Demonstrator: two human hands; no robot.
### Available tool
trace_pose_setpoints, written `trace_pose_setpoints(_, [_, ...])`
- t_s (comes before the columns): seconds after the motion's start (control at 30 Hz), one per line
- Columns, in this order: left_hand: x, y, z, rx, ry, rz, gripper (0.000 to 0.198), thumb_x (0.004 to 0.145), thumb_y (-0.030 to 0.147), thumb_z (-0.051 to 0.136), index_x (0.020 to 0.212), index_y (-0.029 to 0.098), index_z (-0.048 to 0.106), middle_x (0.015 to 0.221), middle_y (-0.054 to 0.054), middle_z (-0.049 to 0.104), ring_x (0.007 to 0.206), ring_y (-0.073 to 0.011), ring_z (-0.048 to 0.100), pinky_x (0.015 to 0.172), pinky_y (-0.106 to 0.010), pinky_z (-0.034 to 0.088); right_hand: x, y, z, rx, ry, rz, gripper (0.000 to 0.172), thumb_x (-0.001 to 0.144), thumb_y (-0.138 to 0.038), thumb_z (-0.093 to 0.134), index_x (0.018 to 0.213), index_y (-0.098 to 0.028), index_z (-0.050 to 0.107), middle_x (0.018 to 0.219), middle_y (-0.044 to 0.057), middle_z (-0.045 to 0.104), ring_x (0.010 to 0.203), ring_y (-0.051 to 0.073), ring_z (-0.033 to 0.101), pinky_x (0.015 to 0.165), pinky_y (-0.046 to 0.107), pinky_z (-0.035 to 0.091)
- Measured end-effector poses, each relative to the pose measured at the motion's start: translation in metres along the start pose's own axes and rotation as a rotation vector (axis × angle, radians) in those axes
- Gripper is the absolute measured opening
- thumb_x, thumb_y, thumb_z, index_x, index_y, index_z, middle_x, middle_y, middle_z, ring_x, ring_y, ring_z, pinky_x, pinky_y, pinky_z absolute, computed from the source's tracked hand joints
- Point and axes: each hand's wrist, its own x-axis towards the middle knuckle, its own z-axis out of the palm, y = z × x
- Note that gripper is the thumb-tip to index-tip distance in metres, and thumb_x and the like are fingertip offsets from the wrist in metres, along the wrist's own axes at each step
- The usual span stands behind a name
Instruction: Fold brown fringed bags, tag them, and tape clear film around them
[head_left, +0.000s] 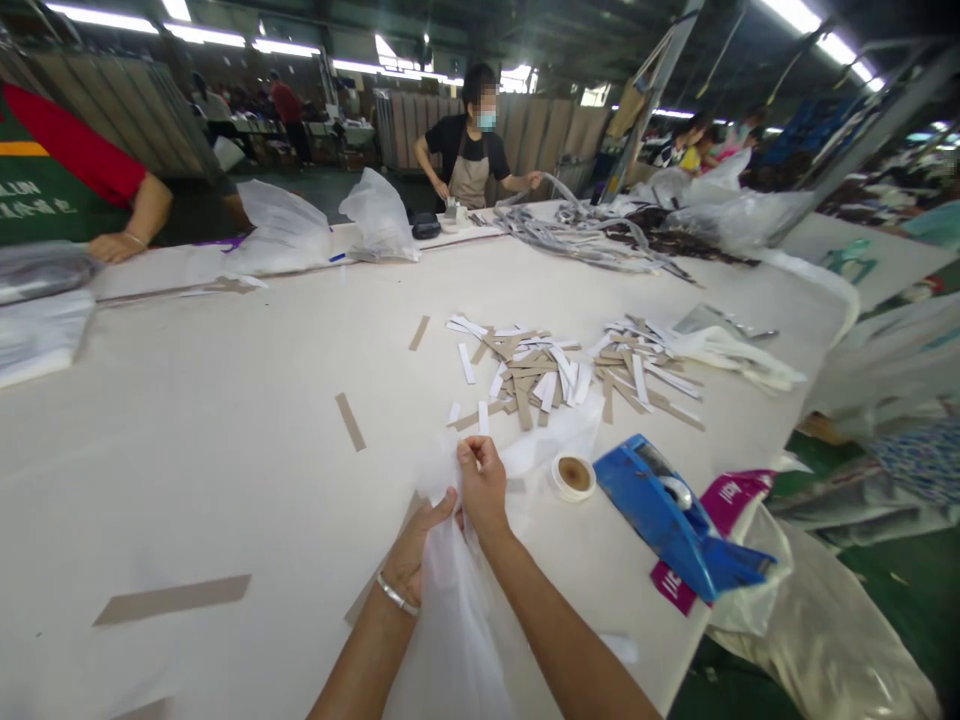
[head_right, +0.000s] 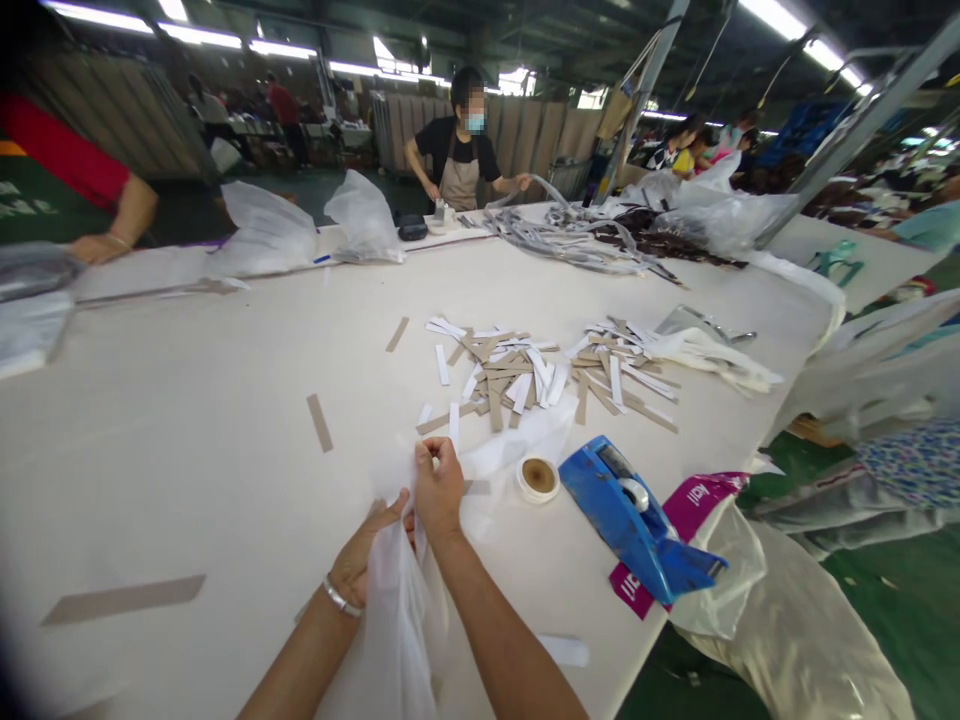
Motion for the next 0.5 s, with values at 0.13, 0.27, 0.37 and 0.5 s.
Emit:
trace_pose_setpoints(0.13, [-0.001, 0.001, -0.008, 0.081, -0.012, 0.02, 0.025, 0.078, 0.021, 0.073, 0.1, 0.013, 0.065, 0.069, -0.003, 0.069, 0.056, -0.0136, 0.066, 0.058, -0.022, 0.054, -0.006, -0.005, 0.004, -0.233, 0.0, -0.07, 0.019, 0.09, -0.04, 0.048, 0.091, -0.023, 0.056, 0.088, 0.001, 0.062, 0.085, 0.017, 0.055, 0.08, 0.031, 0.042])
trace_pose_setpoints(0.27, [-0.008, 0.004, -0.014, 0.091, -0.003, -0.064, 0.023, 0.077, 0.022, 0.075, 0.097, 0.015, 0.066, 0.07, -0.003, 0.069, 0.054, -0.0129, 0.065, 0.058, -0.023, 0.054, -0.008, -0.012, -0.005, -0.241, -0.144, -0.054, 0.015, 0.088, -0.036, 0.049, 0.086, -0.024, 0.056, 0.084, 0.0, 0.064, 0.081, 0.017, 0.057, 0.076, 0.03, 0.044])
trace_pose_setpoints(0.37, [-0.015, 0.008, -0.019, 0.079, 0.027, -0.066, 0.022, 0.074, 0.021, 0.078, 0.092, 0.014, 0.067, 0.074, -0.004, 0.07, 0.057, -0.0123, 0.065, 0.057, -0.021, 0.053, -0.007, -0.015, -0.036, -0.243, -0.206, -0.038, 0.015, 0.088, -0.036, 0.048, 0.087, -0.024, 0.057, 0.084, -0.001, 0.065, 0.078, 0.016, 0.059, 0.072, 0.028, 0.044])
trace_pose_setpoints(0.5, [-0.016, 0.008, -0.027, 0.062, 0.033, -0.114, 0.019, 0.074, 0.024, 0.078, 0.08, 0.01, 0.066, 0.063, -0.004, 0.066, 0.049, -0.0108, 0.061, 0.05, -0.019, 0.05, -0.006, -0.003, -0.08, -0.371, -0.147, 0.011, 0.014, 0.085, -0.036, 0.051, 0.084, -0.023, 0.059, 0.076, -0.001, 0.064, 0.072, 0.017, 0.059, 0.067, 0.028, 0.043])
